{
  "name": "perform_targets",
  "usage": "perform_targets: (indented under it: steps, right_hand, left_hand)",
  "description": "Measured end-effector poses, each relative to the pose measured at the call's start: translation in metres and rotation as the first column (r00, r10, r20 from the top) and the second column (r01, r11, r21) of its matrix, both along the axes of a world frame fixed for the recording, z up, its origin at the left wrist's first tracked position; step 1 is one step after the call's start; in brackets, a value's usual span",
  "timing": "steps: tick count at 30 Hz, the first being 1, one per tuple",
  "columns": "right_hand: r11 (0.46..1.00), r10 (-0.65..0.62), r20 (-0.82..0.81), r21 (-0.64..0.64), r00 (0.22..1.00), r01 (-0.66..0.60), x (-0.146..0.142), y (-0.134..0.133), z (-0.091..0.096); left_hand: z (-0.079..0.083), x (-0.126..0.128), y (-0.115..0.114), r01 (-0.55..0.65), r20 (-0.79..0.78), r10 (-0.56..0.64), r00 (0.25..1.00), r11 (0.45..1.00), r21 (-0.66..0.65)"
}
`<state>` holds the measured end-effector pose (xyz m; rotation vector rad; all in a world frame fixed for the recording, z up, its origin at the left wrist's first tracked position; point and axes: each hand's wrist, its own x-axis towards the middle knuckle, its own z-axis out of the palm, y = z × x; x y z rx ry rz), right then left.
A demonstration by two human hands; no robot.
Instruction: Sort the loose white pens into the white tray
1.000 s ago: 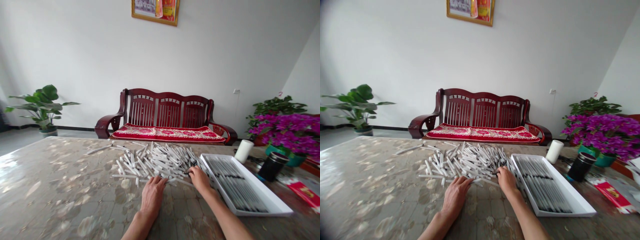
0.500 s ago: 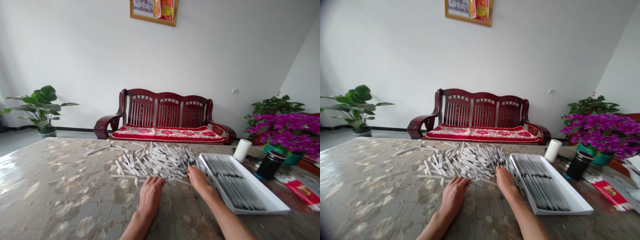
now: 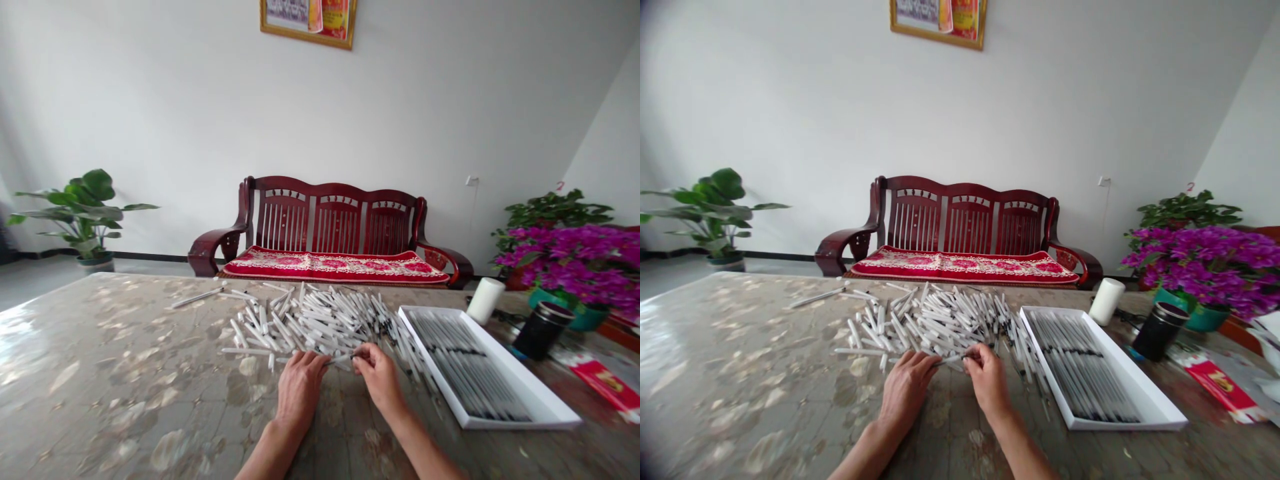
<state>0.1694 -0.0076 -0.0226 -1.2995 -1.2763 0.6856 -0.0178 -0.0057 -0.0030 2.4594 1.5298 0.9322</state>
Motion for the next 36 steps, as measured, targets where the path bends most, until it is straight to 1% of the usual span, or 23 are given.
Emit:
perform_targets:
  steps: [6,14,18,21,25,26,28,30,32,34,36]
  right_hand:
    - [1.0,-0.007,-0.004,0.029,1.0,0.007,-0.001,-0.002,0.002]
    - [0.999,-0.014,0.027,0.041,1.0,0.013,-0.001,-0.001,-0.001]
    - [0.999,0.003,0.027,0.047,1.0,-0.004,0.0,-0.001,-0.003]
    - [0.999,0.035,0.004,0.03,0.999,-0.035,0.002,0.0,-0.005]
    - [0.996,0.082,-0.023,-0.025,0.996,-0.082,0.004,0.0,-0.005]
    - [0.995,0.089,0.003,-0.034,0.996,-0.089,0.005,-0.001,-0.004]
    - [0.996,0.089,0.137,-0.026,0.987,-0.086,0.006,-0.003,-0.002]
    - [0.998,0.051,0.316,0.019,0.948,-0.06,0.006,-0.007,0.002]
    - [0.998,0.01,0.439,0.055,0.899,-0.038,0.005,-0.012,0.006]
    - [0.998,0.009,0.456,0.049,0.89,-0.035,0.005,-0.015,0.01]
    - [0.998,0.034,0.419,0.04,0.907,-0.056,0.004,-0.018,0.013]
  left_hand:
    - [-0.001,0.0,0.001,0.008,-0.002,-0.008,1.0,1.0,-0.001]
    - [-0.001,0.0,0.001,0.02,-0.002,-0.02,1.0,1.0,0.007]
    - [-0.003,-0.001,0.001,0.031,-0.018,-0.031,0.999,1.0,-0.006]
    - [-0.003,-0.001,0.001,0.041,-0.022,-0.041,0.999,0.999,-0.012]
    - [-0.002,-0.002,0.001,0.042,-0.022,-0.043,0.999,0.999,-0.01]
    - [-0.002,-0.002,0.001,0.041,-0.022,-0.041,0.999,0.999,-0.008]
    - [-0.002,-0.001,0.0,0.043,-0.02,-0.042,0.999,0.999,0.002]
    - [-0.003,-0.001,0.0,0.055,-0.016,-0.055,0.998,0.998,0.02]
    - [-0.004,0.0,0.0,0.071,-0.013,-0.07,0.997,0.996,0.044]
    - [-0.005,0.0,0.0,0.079,-0.011,-0.078,0.997,0.995,0.067]
    - [-0.005,0.001,0.0,0.08,-0.01,-0.079,0.997,0.994,0.077]
